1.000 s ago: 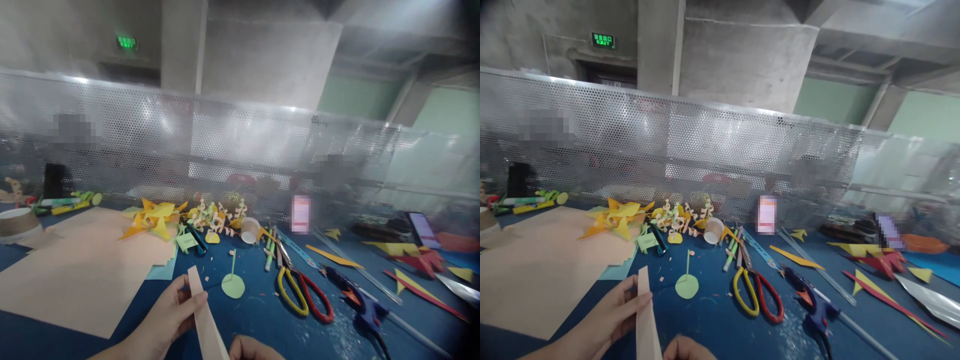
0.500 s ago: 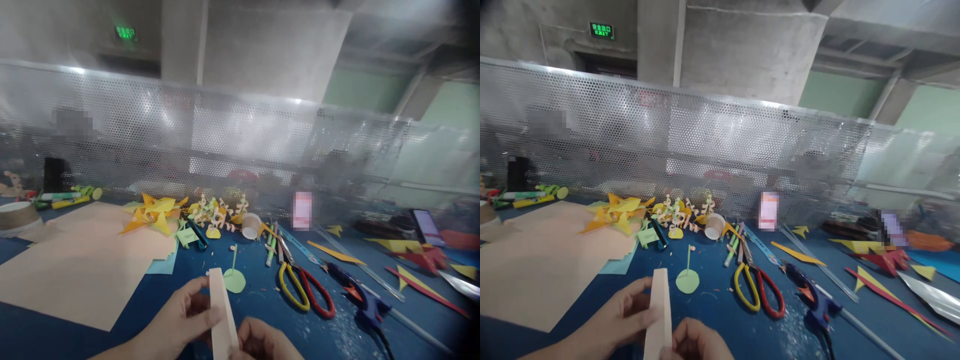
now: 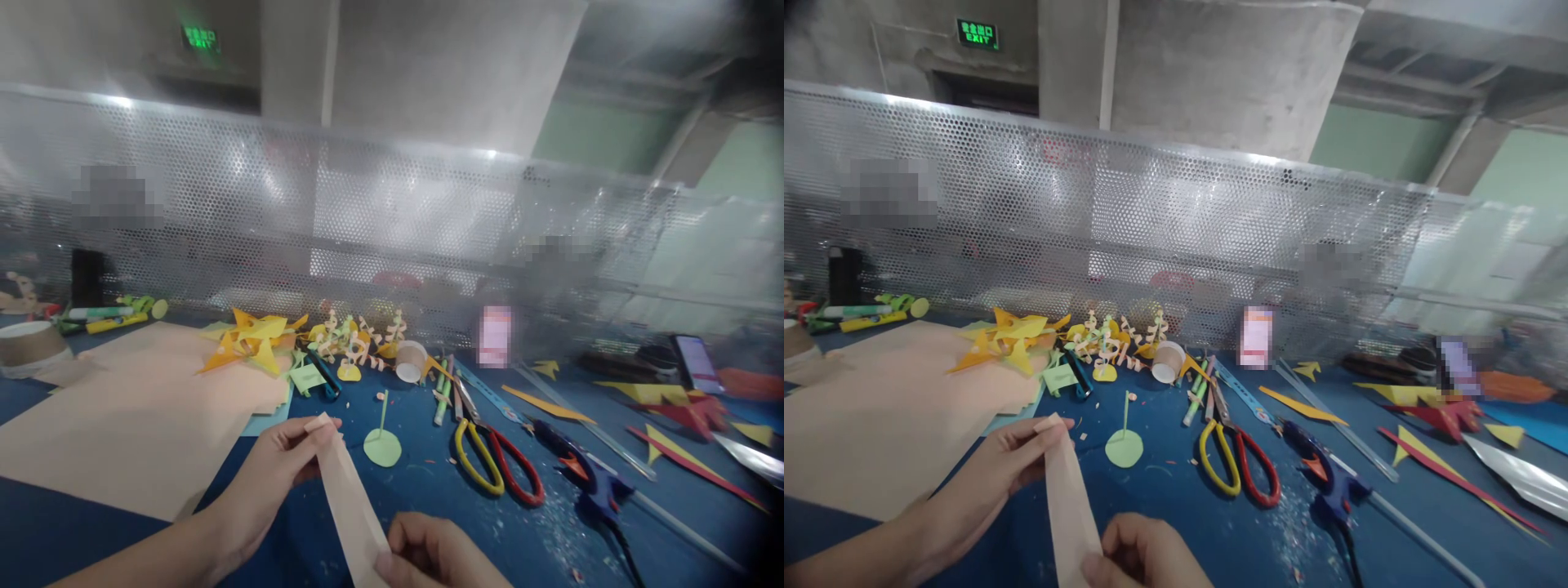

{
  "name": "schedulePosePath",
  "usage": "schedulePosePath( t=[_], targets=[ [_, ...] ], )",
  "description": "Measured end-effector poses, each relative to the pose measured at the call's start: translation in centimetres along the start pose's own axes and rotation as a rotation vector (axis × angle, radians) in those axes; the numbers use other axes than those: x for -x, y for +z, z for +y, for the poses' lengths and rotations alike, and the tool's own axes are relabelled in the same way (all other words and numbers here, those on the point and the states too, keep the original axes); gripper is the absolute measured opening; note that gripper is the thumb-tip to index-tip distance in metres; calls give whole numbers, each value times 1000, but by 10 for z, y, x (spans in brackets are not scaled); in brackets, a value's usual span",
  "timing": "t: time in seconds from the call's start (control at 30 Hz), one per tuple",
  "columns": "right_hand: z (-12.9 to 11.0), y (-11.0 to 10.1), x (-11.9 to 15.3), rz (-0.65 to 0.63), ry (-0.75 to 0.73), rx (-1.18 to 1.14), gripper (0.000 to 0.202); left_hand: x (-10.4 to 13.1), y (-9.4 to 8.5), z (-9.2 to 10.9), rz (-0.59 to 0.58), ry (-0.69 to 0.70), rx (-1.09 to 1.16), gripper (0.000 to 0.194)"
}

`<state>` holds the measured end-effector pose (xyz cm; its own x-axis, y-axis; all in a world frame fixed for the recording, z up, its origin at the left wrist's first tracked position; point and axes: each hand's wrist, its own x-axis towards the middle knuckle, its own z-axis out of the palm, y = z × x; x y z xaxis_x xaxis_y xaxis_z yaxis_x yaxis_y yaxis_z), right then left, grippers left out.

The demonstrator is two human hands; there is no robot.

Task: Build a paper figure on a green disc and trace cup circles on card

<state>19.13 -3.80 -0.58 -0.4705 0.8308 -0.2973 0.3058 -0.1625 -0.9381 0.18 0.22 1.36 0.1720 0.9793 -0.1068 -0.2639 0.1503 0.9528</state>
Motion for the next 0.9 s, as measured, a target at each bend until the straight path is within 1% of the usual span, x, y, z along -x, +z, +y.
schedulePosePath(
  t=[0.07,0.13,0.23,0.37,0.43,0.47,0.53,0.6,0.67,0.73,0.83,0.9],
  targets=[
    [-2,-4,2,41,0,56,59,-3,-4,0,46,42,23,25],
    [-4,-8,4,54,-13,76,58,-7,-8,0,83,79,42,24],
    [-4,-13,6,104,-44,126,54,-10,-13,-1,124,89,63,23],
    [-3,-16,7,246,-83,389,40,-12,-15,-3,146,86,37,22],
    [-2,-17,7,242,-91,437,35,-13,-17,-3,157,95,25,23],
    [-2,-17,8,215,-89,422,35,-14,-18,-3,169,106,28,24],
    [-3,-18,9,160,-72,367,37,-15,-19,-2,200,130,47,24],
    [-4,-18,10,146,-60,313,43,-14,-20,0,215,128,80,22],
    [-5,-17,11,159,-68,240,49,-10,-18,0,183,84,128,19],
    [-5,-16,11,160,-80,159,53,-6,-13,0,109,23,156,18],
    [-5,-15,11,145,-98,94,55,1,-5,-1,-4,-38,90,19],
    [-5,-15,11,139,-108,102,55,3,-1,-1,-40,-48,34,20]
  ],
)
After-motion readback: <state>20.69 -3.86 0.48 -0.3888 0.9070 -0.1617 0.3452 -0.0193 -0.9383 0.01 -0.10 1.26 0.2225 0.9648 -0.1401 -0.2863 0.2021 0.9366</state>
